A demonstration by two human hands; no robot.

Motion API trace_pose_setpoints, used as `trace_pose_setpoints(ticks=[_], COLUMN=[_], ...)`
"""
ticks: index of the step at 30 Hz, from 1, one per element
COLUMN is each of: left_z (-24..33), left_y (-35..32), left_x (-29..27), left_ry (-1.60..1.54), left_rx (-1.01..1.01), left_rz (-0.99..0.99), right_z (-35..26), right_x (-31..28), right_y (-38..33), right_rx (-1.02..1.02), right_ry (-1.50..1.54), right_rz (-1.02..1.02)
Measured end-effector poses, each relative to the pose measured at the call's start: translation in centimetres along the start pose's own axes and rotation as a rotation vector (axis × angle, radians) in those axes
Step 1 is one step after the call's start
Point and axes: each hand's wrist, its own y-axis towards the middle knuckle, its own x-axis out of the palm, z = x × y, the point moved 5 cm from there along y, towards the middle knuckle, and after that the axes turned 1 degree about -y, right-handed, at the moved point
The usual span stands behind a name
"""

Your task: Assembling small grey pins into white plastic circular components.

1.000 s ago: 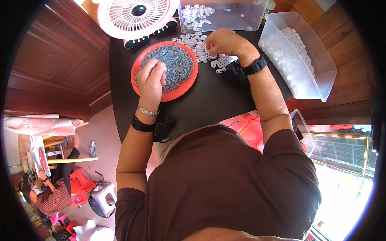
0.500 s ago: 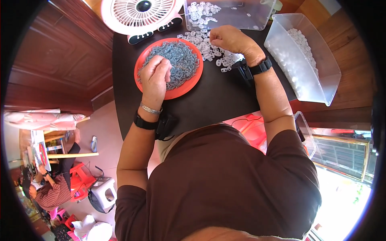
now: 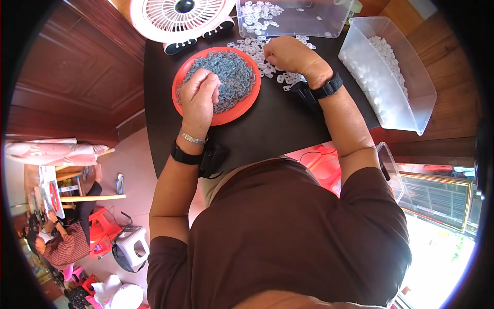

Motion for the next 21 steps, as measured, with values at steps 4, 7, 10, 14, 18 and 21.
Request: trace_pose_setpoints(ticks=[4,7,10,14,18,21], left_z=[-0.1,-0.3,-0.9,-1.4,-1.4,-1.6], left_y=[0.0,-0.1,-0.2,-0.3,-0.1,-0.1], left_x=[-0.1,0.0,0.4,0.9,0.8,0.9], left_ry=[-0.01,-0.003,-0.084,-0.207,-0.274,-0.302], left_rx=[0.005,-0.037,-0.185,-0.312,-0.314,-0.322], left_rz=[0.001,0.007,-0.08,-0.194,-0.226,-0.202], right_z=[-0.9,-3.3,-7.5,-10.2,-9.7,-9.6], right_x=[-1.5,-3.5,-4.6,-3.7,-2.8,-2.3], right_y=[-0.3,-0.5,-1.2,-1.3,-0.9,-0.8], right_rx=[0.019,-0.093,-0.382,-0.46,-0.441,-0.349], right_ry=[-0.021,0.341,0.548,0.649,0.869,1.017], right_rz=[0.189,0.28,0.361,0.283,0.213,0.18])
